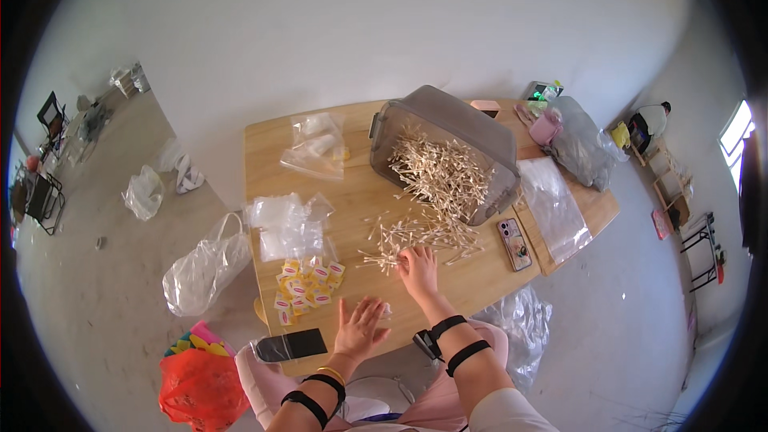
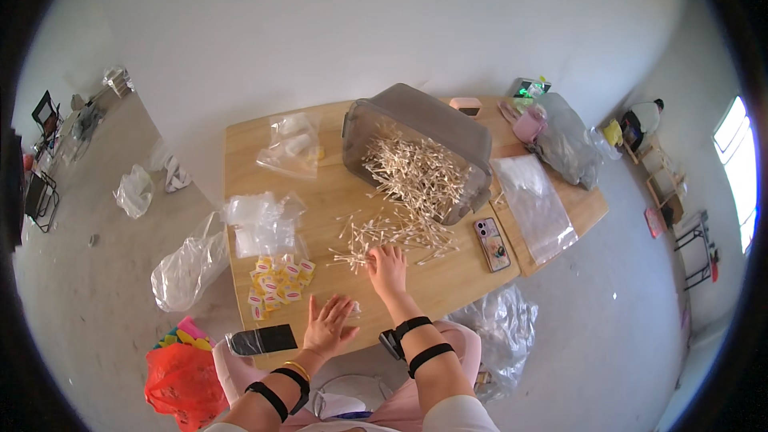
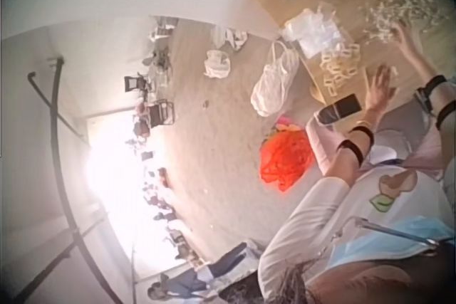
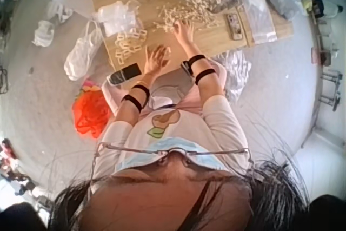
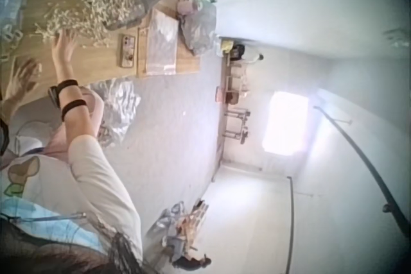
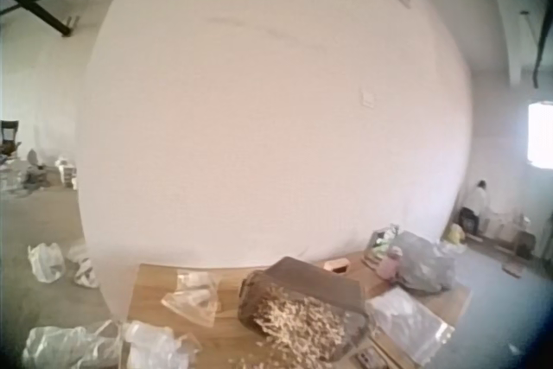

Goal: The recorder is sorting wooden sticks on a table and putting them into plastic bags.

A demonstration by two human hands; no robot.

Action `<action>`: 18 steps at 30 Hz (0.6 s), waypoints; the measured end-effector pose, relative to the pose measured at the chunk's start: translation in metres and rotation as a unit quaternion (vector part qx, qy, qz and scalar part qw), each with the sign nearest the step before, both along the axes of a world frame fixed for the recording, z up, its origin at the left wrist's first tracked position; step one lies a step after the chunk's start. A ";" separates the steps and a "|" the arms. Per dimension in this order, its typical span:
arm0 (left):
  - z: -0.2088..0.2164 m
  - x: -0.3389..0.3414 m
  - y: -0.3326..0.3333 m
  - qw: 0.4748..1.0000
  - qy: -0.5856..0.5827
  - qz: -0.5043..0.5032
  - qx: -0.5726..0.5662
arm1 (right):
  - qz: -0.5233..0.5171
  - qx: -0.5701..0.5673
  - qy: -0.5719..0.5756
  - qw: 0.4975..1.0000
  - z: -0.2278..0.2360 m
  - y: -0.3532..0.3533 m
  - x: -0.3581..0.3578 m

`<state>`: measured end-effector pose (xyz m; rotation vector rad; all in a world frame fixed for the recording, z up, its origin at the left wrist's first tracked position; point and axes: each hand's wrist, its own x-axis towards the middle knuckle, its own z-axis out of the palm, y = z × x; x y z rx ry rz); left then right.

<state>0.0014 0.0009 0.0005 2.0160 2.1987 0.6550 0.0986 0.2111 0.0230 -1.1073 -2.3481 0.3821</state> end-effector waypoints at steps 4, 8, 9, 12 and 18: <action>0.002 0.001 -0.001 1.000 -0.012 0.002 0.006 | 0.022 -0.010 0.019 1.000 0.008 0.006 -0.007; 0.003 0.000 -0.002 1.000 -0.009 0.005 0.013 | 0.086 -0.038 0.006 0.996 0.014 -0.011 -0.005; 0.004 0.000 -0.002 1.000 -0.010 0.006 0.014 | 0.086 -0.038 0.005 0.996 0.014 -0.016 -0.003; 0.005 0.000 -0.002 1.000 -0.008 0.004 0.005 | 0.106 -0.044 0.006 0.993 0.011 -0.030 0.004; 0.004 -0.001 -0.003 1.000 -0.006 0.006 -0.003 | 0.018 -0.019 -0.012 1.000 0.003 -0.042 0.013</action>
